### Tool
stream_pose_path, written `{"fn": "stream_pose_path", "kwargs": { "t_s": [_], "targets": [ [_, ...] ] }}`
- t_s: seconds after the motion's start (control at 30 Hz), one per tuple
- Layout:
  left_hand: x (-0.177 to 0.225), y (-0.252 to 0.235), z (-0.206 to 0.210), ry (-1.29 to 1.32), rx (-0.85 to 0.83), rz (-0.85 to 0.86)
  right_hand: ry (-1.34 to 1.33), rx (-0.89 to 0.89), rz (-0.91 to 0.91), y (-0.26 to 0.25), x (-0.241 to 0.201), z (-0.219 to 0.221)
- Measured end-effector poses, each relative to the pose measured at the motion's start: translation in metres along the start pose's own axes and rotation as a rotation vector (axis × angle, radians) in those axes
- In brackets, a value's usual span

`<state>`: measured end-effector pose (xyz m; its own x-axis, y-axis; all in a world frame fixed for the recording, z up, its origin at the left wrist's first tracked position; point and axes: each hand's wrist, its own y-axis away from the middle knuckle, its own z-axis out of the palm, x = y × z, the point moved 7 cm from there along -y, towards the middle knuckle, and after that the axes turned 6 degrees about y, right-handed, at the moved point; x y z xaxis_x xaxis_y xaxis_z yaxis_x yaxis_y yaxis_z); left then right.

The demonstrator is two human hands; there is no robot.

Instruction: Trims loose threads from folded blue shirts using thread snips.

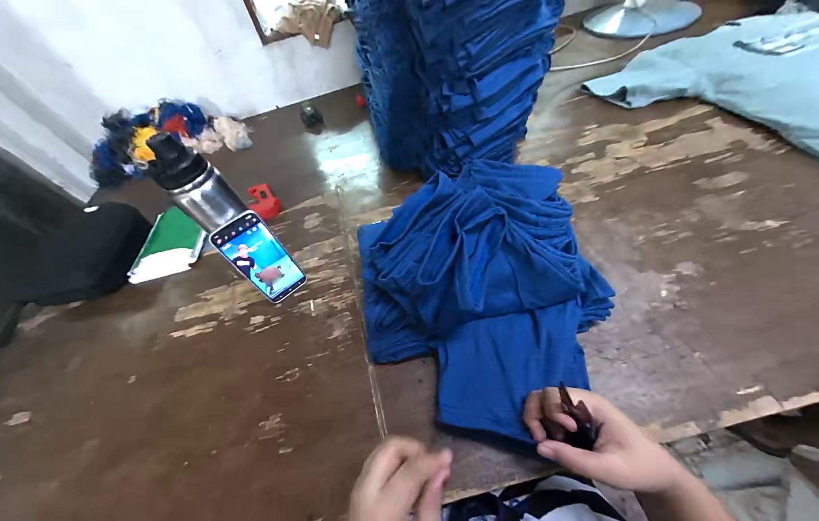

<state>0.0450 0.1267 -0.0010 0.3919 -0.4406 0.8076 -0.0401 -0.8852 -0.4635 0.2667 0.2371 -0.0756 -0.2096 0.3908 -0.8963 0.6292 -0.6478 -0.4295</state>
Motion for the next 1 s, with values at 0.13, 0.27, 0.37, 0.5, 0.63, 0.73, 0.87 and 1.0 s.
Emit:
{"fn": "stream_pose_path", "kwargs": {
  "t_s": [0.13, 0.27, 0.37, 0.5, 0.63, 0.73, 0.87, 1.0],
  "targets": [
    [-0.032, -0.016, 0.074, -0.258, -0.012, 0.016, -0.013, -0.001, -0.012, -0.002, -0.015, 0.002],
    [-0.042, -0.024, 0.079, -0.230, 0.164, -0.051, 0.014, -0.013, -0.033, -0.002, -0.029, -0.002],
    [-0.048, -0.022, 0.068, -0.243, 0.235, -0.071, 0.012, 0.082, -0.064, 0.000, -0.036, -0.019],
    [-0.051, -0.020, 0.065, -0.239, 0.199, -0.045, 0.116, 0.292, -0.122, -0.012, -0.046, -0.042],
    [-0.052, -0.024, 0.071, -0.131, 0.210, -0.051, 0.561, 0.491, -0.078, -0.022, -0.037, -0.041],
    [-0.064, -0.023, 0.071, 0.242, 0.298, -0.181, 0.678, 0.287, 0.031, -0.026, -0.009, -0.009],
    [-0.071, -0.013, 0.069, 0.524, 0.367, -0.251, 0.582, 0.158, -0.037, -0.027, -0.001, 0.030],
    [-0.067, -0.008, 0.072, 0.564, 0.339, -0.218, 0.708, 0.141, -0.206, -0.036, -0.017, 0.044]
  ]
}}
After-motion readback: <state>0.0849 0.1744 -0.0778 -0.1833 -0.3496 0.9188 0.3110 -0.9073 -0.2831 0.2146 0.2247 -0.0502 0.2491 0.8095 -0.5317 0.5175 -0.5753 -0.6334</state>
